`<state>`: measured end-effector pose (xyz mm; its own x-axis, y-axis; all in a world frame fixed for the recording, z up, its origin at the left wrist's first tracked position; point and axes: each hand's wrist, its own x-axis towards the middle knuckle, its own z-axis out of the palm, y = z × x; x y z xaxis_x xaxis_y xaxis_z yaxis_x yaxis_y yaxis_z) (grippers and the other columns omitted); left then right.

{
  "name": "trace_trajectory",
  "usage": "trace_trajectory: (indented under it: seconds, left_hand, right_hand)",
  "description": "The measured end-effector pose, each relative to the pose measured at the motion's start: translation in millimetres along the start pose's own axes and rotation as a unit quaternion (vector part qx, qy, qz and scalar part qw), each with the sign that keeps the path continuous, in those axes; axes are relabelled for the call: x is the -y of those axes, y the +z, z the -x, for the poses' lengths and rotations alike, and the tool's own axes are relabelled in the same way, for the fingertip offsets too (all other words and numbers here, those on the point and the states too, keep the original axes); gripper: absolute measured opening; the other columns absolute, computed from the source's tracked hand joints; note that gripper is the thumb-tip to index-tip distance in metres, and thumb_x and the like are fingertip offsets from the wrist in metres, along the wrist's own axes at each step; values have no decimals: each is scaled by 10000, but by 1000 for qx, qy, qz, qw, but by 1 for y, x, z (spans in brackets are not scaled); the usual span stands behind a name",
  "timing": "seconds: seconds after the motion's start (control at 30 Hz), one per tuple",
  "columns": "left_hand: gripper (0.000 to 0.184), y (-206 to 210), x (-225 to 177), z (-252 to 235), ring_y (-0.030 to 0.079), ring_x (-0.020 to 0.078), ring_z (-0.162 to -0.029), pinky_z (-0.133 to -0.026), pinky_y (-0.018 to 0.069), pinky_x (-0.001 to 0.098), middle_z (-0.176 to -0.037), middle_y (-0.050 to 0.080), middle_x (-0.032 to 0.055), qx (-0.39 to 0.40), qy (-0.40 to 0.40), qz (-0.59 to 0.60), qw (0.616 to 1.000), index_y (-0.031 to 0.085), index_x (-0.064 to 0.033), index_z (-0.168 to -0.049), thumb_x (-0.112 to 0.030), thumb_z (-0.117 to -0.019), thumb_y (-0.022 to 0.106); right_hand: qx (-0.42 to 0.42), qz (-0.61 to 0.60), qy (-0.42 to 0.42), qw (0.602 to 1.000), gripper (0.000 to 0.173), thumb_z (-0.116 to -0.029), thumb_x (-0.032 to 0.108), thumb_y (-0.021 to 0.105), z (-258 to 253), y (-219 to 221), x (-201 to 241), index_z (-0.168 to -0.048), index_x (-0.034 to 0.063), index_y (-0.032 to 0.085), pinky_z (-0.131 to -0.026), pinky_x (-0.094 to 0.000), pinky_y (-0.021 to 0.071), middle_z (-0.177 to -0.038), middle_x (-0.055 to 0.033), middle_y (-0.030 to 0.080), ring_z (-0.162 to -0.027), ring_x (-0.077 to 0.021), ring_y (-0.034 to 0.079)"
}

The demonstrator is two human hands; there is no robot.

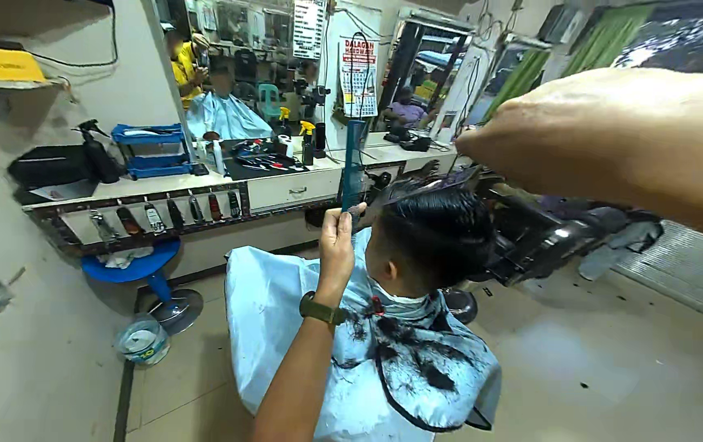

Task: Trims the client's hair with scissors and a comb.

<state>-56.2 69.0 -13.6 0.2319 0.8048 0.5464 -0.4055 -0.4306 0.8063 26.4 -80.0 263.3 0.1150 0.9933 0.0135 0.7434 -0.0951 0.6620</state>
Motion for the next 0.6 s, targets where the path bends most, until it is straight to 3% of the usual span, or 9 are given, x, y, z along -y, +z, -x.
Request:
trace_trajectory:
  seconds: [0.17,0.33,0.5,0.6]
  left_hand:
    - [350,11,8,-2,679,126,-1090,-875,549,346,-1295,706,7,34,12,21,999,568,-120,-1268,-349,-1128,343]
    - [362,14,15,-3,683,147,-1107,-910,551,363,-1263,718,30,52,-10,63,997,564,-117,-1261,-364,-1128,335]
    - [394,18,24,-7,666,144,-1121,-924,535,368,-1276,710,31,55,-40,110,992,576,-118,-1270,-382,-1129,320]
    - [401,20,26,-9,661,156,-1146,-960,529,383,-1272,708,45,54,-53,122,990,573,-110,-1279,-382,-1128,320]
  right_hand:
    - [-26,30,-36,999,138,-823,66,738,-14,15,3,-814,171,651,-420,-501,438,-589,-54,511,-529,-291,572]
    - [64,22,-1,998,107,-857,93,768,-23,4,13,-876,160,686,-514,-532,486,-659,-65,578,-620,-303,620]
    - [17,39,-27,999,190,-753,161,814,-42,43,-20,-844,227,662,-398,-491,431,-583,-17,522,-508,-255,566]
    - [114,65,43,990,182,-795,137,809,-49,34,-11,-870,217,663,-505,-506,487,-667,-37,568,-627,-279,623]
